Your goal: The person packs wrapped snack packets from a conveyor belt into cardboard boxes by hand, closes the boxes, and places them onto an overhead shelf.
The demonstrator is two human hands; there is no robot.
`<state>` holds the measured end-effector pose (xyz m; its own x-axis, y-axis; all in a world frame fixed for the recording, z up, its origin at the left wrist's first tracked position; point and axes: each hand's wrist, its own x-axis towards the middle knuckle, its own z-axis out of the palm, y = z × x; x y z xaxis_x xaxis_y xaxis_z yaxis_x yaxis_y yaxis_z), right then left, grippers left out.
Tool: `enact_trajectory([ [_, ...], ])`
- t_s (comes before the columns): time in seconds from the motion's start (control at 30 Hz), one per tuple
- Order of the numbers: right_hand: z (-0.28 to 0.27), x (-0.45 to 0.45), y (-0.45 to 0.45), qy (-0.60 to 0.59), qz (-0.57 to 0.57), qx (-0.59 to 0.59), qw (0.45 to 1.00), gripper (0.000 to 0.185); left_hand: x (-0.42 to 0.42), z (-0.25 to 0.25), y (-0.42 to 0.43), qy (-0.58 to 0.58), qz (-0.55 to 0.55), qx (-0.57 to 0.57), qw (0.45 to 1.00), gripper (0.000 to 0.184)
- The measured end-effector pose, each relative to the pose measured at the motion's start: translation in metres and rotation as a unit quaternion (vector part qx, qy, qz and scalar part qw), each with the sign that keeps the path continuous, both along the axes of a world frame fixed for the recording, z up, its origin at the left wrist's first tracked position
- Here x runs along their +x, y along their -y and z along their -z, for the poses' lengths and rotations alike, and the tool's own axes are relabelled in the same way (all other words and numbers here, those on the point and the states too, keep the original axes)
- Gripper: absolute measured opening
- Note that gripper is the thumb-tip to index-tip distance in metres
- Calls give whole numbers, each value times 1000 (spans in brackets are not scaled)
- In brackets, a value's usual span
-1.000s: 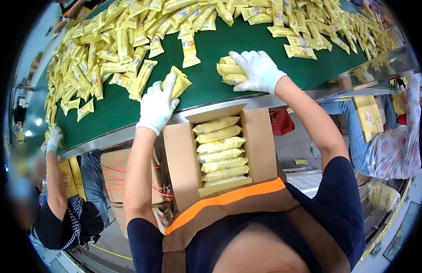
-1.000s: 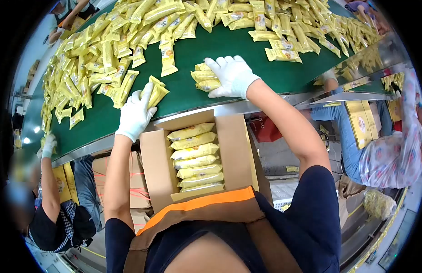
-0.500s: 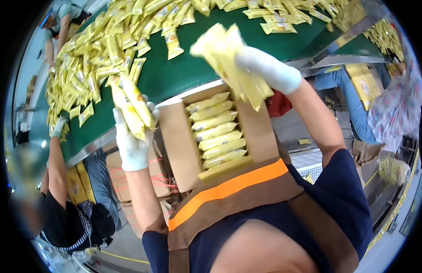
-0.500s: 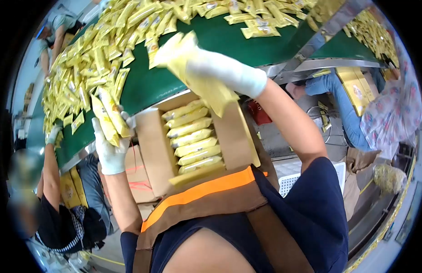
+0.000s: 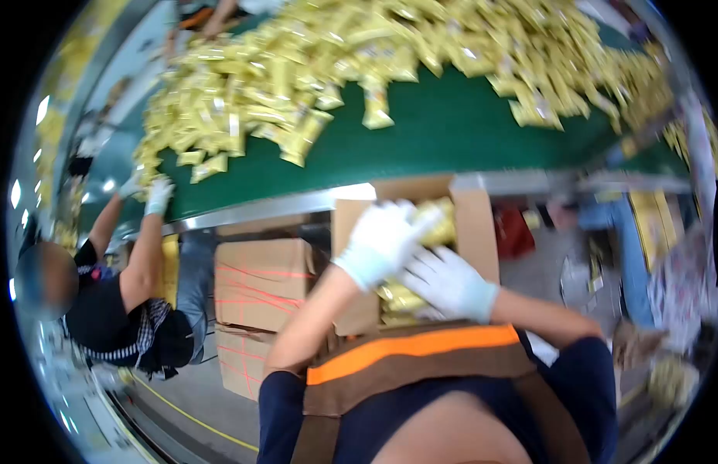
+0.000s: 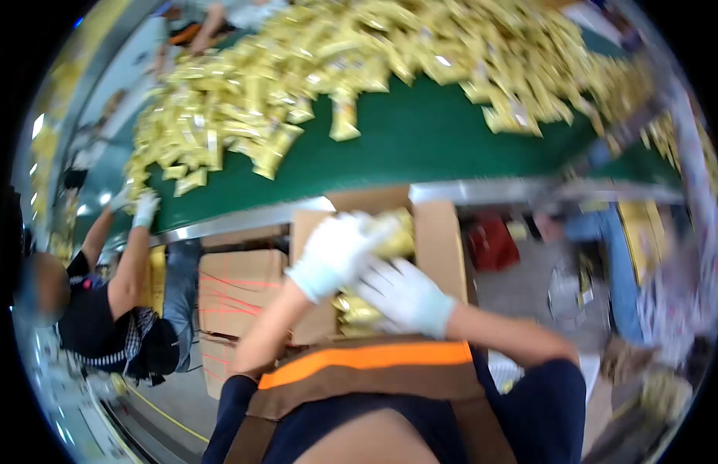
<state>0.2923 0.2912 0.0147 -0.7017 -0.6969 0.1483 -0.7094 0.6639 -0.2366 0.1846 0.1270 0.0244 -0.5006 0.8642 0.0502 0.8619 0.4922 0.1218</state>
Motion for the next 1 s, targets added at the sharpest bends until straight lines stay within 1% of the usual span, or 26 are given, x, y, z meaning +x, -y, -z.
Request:
enact_trajectory([
  [0.07,-10,4,-12,12,-50,19,998,66,1,21,2,33,-4,-44,998,62],
  [0.1,-14,3,-21,5,-73,20,997,59,3,24,9,37,6,-10,999,64],
  [0.17,-12,-7,-42,117,-78,-34,989,43,7,31,18,22,20,46,998,64],
  [0.2,-28,-18,-53,101,-56,5,993,34,8,32,20,-10,21,70,997,62],
  [0.23,-54,-28,-56,-31,-61,96,993,32,10,33,18,-41,31,94,994,61],
  [0.3,-38,-49,-65,-68,-98,163,980,22,7,35,19,-11,43,93,995,60],
  [0.33,-32,-61,-63,-83,-162,132,975,17,5,33,19,-5,40,95,995,60],
  [0.37,-20,-74,-64,-34,-194,116,974,14,2,29,20,26,36,106,993,60],
  [0.4,-21,-77,-57,-54,-203,177,962,13,4,30,24,52,33,178,982,54],
  [0.43,-7,-81,-56,-35,-194,166,966,14,6,20,33,83,14,287,954,46],
  [0.47,1,-81,-56,-46,-187,151,970,15,5,31,43,112,-58,364,923,42],
  [0.5,1,-79,-55,-62,-193,105,974,15,5,18,57,156,-144,354,911,37],
  [0.53,-25,-71,-48,-61,-179,88,978,16,-4,29,73,132,-161,433,877,39],
  [0.57,-62,-56,-36,-55,-163,67,983,17,-3,24,86,217,-215,513,802,35],
  [0.6,-95,-46,-29,-56,-134,100,984,18,-31,63,112,273,-245,529,766,34],
  [0.63,-127,-40,-29,-53,-102,131,985,19,-35,62,131,368,-274,530,713,35],
  [0.67,-159,-37,-34,-81,-86,113,987,20,-42,70,153,496,-238,561,619,35],
  [0.73,-219,-46,-43,-146,-51,65,986,22,-47,96,172,439,-263,316,799,37],
  [0.77,-248,-55,-45,-183,-31,34,982,23,-44,117,176,390,-267,185,861,38],
  [0.8,-279,-65,-44,-225,14,21,974,26,-29,168,171,222,-122,367,895,40],
  [0.83,-308,-86,-48,-273,41,2,961,27,-3,149,154,222,-220,248,917,43],
  [0.87,-336,-108,-51,-332,67,-8,941,30,16,147,137,135,-281,190,931,50],
  [0.9,-367,-128,-48,-357,112,-20,927,30,24,146,123,126,-309,162,929,60],
  [0.93,-394,-154,-45,-349,142,-60,924,31,32,155,110,105,-330,191,918,59],
  [0.97,-421,-181,-46,-434,124,-22,892,29,35,163,101,83,-351,220,906,59],
  [1.0,-448,-181,-15,-352,269,-40,896,35,34,161,98,70,-347,216,910,60],
])
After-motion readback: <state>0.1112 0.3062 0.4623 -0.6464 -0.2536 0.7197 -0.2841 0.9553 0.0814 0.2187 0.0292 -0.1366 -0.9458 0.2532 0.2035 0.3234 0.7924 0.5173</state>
